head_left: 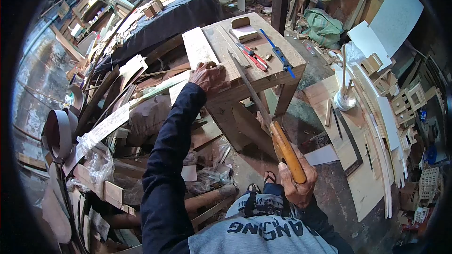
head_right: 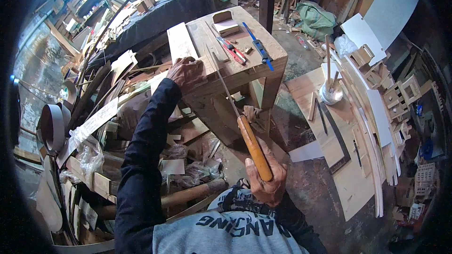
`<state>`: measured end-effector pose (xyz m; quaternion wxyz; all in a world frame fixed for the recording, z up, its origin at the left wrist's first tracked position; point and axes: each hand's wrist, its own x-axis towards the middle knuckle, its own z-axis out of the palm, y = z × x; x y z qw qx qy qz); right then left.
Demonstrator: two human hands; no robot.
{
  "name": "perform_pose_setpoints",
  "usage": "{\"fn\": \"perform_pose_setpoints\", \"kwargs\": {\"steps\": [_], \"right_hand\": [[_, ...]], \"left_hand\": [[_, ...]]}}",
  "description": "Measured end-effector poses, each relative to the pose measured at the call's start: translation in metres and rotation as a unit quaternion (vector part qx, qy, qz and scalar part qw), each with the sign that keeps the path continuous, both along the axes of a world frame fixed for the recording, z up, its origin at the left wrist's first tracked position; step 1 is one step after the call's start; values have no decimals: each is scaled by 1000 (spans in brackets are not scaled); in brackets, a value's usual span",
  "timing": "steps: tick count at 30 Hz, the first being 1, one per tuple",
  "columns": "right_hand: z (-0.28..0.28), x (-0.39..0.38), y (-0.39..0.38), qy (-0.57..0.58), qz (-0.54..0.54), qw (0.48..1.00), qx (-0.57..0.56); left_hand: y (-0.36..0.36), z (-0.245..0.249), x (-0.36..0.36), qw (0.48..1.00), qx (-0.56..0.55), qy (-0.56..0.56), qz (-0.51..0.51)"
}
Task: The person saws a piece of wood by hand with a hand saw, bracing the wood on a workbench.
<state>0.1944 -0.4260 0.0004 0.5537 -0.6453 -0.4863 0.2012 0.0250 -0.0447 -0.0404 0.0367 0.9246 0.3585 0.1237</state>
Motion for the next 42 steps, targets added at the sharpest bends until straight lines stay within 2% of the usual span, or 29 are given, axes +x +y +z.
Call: {"fn": "perform_pose_setpoints", "kwargs": {"steps": [3,15,19,22,23,26,29,31,34,42], "right_hand": [[8,0,2,12,12,1000,-19],[15,3,1,-6,25,999,-31],[9,4,4,-49,25,998,1],[8,6,4,-47,40,998,5],[10,5,5,-48,39,998,-7],[15,-1,9,-63,39,997,-21],[16,-4,22,-71,40,997,-14],[22,-7,35,-31,36,998,-42],[7,-4,50,-46,42,998,-11],[12,3,1,-102,42,994,-22]], "left_hand": [[-5,-10,5,999,20,-27,25],[-21,-9,18,998,13,7,54],[-26,-21,20,995,74,-26,54],[-14,-31,18,996,19,-74,36],[-9,-39,19,994,64,-81,26],[-22,-20,19,995,48,-88,5],[-16,-22,21,988,114,-92,-36],[-10,-29,22,990,105,-85,-30],[-14,-22,21,992,99,-78,-30],[-21,-16,23,990,115,-72,-23]]}}
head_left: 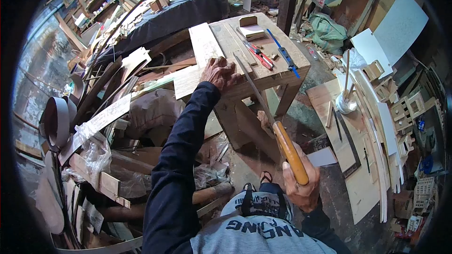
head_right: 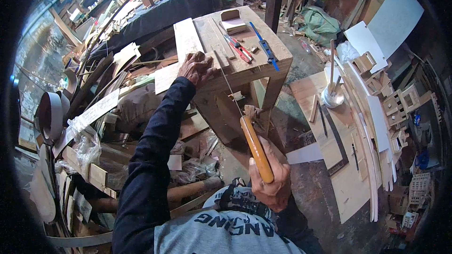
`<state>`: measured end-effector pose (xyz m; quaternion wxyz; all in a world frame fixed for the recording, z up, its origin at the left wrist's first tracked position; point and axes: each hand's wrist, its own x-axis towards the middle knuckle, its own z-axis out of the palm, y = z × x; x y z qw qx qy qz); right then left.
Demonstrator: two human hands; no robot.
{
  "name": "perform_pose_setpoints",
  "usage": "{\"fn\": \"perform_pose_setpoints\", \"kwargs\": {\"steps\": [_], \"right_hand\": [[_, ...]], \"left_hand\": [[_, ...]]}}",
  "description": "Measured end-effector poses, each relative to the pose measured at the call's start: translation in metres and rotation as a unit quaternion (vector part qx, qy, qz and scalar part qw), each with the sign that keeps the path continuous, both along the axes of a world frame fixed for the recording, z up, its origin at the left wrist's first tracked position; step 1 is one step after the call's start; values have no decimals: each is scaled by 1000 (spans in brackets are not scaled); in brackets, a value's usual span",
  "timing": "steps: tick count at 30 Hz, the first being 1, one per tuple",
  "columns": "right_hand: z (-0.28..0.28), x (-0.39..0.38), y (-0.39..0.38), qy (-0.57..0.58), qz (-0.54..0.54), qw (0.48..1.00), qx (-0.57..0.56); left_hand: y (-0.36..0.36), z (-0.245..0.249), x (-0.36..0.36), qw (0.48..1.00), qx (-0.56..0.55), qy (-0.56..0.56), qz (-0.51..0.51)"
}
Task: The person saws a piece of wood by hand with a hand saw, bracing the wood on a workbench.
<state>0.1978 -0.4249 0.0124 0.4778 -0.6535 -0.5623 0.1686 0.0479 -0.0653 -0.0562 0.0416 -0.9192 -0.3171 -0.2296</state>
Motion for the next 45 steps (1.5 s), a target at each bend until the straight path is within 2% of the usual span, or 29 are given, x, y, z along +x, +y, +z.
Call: {"fn": "perform_pose_setpoints", "kwargs": {"steps": [2,5,8,9,12,13,16,17,21,24,28,32,36,41,44,45], "right_hand": [[2,-1,0,4,-3,1000,-5],[-9,0,46,54,-3,998,-27],[-16,-1,74,76,14,997,7],[-3,-1,69,98,22,994,-43],[14,-2,34,74,6,996,-59],[1,4,26,-14,30,999,40],[3,2,20,-4,20,999,39],[10,-2,30,46,10,999,-15],[-18,4,97,71,21,997,-14],[-6,4,65,43,22,999,4],[14,5,10,78,28,996,-37],[-19,4,80,0,27,999,42],[-17,7,91,112,27,992,-49],[25,0,22,171,-3,979,-108],[-5,4,74,25,17,999,26],[-10,4,96,39,21,999,-2]], "left_hand": [[7,-6,0,1000,25,8,-12],[6,-3,-2,1000,7,24,-16],[11,-12,-2,1000,15,10,-2],[8,-11,-1,1000,-1,15,8],[2,-1,0,999,-23,19,20],[3,-1,-2,1000,-19,18,13],[3,-4,-1,1000,-7,23,16],[3,-4,-1,1000,-5,26,12],[4,1,1,1000,3,27,3],[-6,6,-1,1000,-3,4,3],[10,-9,-3,1000,25,14,-2],[9,-9,-1,999,-8,34,4],[10,-10,-2,1000,-28,12,2],[1,2,-3,1000,-28,3,7],[5,-5,-3,1000,4,30,-2],[9,-12,-3,999,30,36,-3]]}}
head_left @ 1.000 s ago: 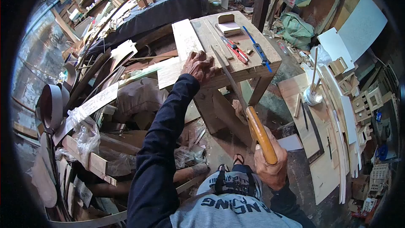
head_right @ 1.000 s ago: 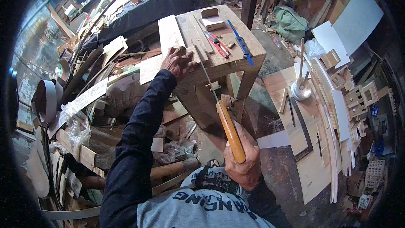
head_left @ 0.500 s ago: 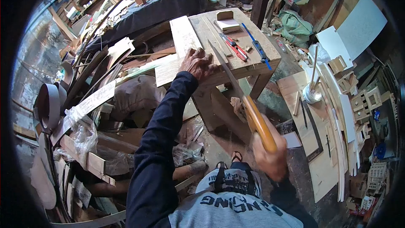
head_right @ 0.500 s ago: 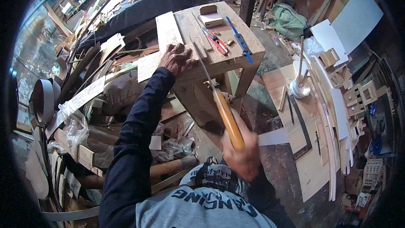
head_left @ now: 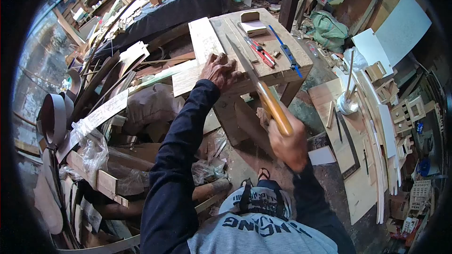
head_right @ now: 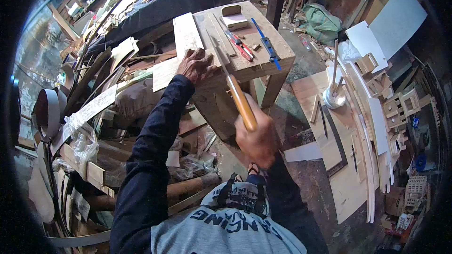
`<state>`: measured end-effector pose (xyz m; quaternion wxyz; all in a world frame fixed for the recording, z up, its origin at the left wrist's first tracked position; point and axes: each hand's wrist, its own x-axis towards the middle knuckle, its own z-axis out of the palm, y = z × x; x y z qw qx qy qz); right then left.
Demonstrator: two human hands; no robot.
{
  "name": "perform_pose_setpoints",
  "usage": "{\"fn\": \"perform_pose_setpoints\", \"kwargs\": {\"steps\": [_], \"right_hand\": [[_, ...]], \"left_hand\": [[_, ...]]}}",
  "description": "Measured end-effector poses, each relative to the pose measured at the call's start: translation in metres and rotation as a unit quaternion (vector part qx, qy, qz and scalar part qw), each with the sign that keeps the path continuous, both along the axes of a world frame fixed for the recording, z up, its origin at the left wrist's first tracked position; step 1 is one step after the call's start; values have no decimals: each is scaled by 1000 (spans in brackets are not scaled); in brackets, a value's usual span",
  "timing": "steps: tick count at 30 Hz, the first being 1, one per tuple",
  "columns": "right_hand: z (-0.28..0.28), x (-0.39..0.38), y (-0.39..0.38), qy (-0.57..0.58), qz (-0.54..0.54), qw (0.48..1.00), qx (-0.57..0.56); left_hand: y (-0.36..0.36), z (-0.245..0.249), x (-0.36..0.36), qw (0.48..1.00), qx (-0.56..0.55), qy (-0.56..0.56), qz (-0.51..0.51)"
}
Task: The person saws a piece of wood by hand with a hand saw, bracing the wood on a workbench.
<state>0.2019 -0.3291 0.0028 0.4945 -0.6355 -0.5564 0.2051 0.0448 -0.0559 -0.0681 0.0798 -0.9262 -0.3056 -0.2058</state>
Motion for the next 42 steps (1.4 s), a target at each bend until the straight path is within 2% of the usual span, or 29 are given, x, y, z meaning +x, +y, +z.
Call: {"fn": "perform_pose_setpoints", "kwargs": {"steps": [2,5,9,12,16,19,21,23,25,28,36,39,42], "right_hand": [[-6,-2,20,64,13,997,-27],[3,-5,-15,7,-6,1000,5],[9,-1,-74,7,10,1000,7],[6,-5,-24,22,0,999,-29],[-6,0,22,47,15,996,-68],[-1,4,-30,7,3,1000,21],[3,-1,-69,101,-9,995,-25],[2,-2,-67,105,-10,994,-25],[-3,-1,-22,16,-5,1000,20],[-19,-2,40,42,-1,999,-3],[-6,-7,45,36,-5,998,-45],[2,-8,46,190,35,978,-75],[-19,-9,55,54,-8,994,92]], "left_hand": [[11,-10,0,999,30,-7,-13],[0,0,1,999,15,-33,-13],[-3,6,1,999,-18,-42,3],[-11,19,2,998,-60,-3,-1],[-3,6,1,1000,-23,-13,6],[-1,5,2,1000,-3,-6,-3],[-1,3,0,999,-29,-46,-5],[2,4,-3,999,-2,-31,-17],[1,5,0,999,21,-15,-37],[0,5,2,998,42,-16,-33],[-2,7,0,999,16,-11,-25],[-5,12,3,1000,-21,-18,-13],[-13,20,1,1000,-19,-22,-10]]}}
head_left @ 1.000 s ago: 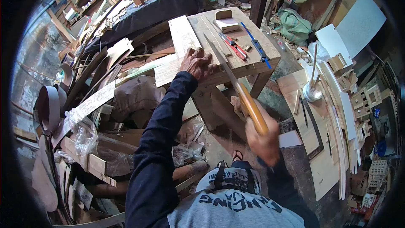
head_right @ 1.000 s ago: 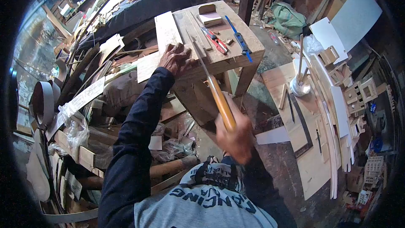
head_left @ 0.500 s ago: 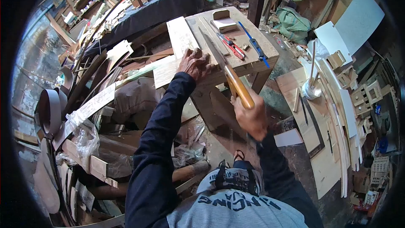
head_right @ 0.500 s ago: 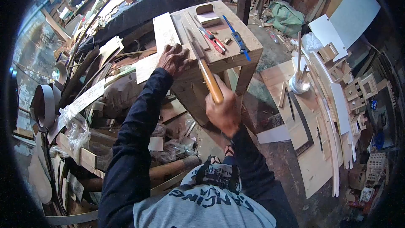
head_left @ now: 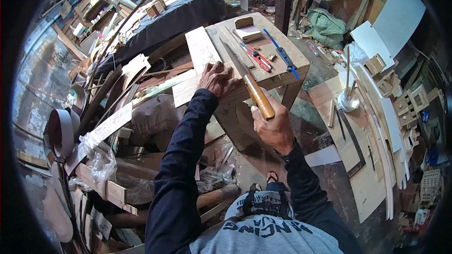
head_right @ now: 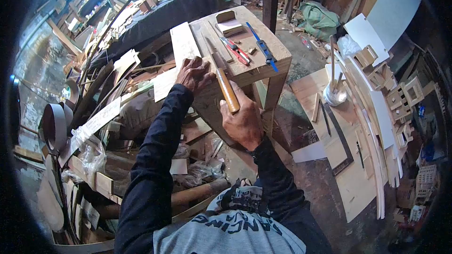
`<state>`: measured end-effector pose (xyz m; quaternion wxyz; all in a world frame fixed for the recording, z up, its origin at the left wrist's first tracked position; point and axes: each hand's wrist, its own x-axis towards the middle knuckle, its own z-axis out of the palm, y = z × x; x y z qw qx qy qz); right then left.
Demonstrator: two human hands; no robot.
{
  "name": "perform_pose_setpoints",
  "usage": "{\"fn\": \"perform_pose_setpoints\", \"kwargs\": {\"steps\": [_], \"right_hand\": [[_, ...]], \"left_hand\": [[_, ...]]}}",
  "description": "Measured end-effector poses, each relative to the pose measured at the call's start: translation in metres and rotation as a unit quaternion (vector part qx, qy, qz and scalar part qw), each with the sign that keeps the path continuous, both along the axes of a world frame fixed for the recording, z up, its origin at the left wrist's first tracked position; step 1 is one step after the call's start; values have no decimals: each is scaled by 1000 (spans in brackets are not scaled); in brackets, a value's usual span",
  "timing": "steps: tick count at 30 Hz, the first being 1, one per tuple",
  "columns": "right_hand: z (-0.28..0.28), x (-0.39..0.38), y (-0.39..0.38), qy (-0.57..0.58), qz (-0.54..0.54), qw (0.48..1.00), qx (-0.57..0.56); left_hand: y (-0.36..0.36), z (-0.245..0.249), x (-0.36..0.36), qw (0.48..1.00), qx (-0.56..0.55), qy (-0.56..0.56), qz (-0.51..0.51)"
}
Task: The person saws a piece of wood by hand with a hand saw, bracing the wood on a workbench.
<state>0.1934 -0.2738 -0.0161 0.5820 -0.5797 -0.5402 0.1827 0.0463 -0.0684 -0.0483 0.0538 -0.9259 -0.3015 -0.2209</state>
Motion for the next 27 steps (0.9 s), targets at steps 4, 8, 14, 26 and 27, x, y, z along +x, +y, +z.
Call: {"fn": "perform_pose_setpoints", "kwargs": {"steps": [4,8,14,26,27], "right_hand": [[4,-1,-2,-13,-15,999,-48],[1,0,-1,-8,-17,999,-44],[1,0,-3,-19,-22,997,-67],[-5,-1,-4,-34,-26,999,-29],[-4,-1,-5,-31,-23,999,-34]], "left_hand": [[-5,5,1,1000,-14,3,-3],[6,-8,1,1000,-13,-11,-3],[4,-5,0,1000,-17,-16,4],[2,-3,1,1000,-17,-6,6],[-1,0,3,1000,-18,2,13]]}}
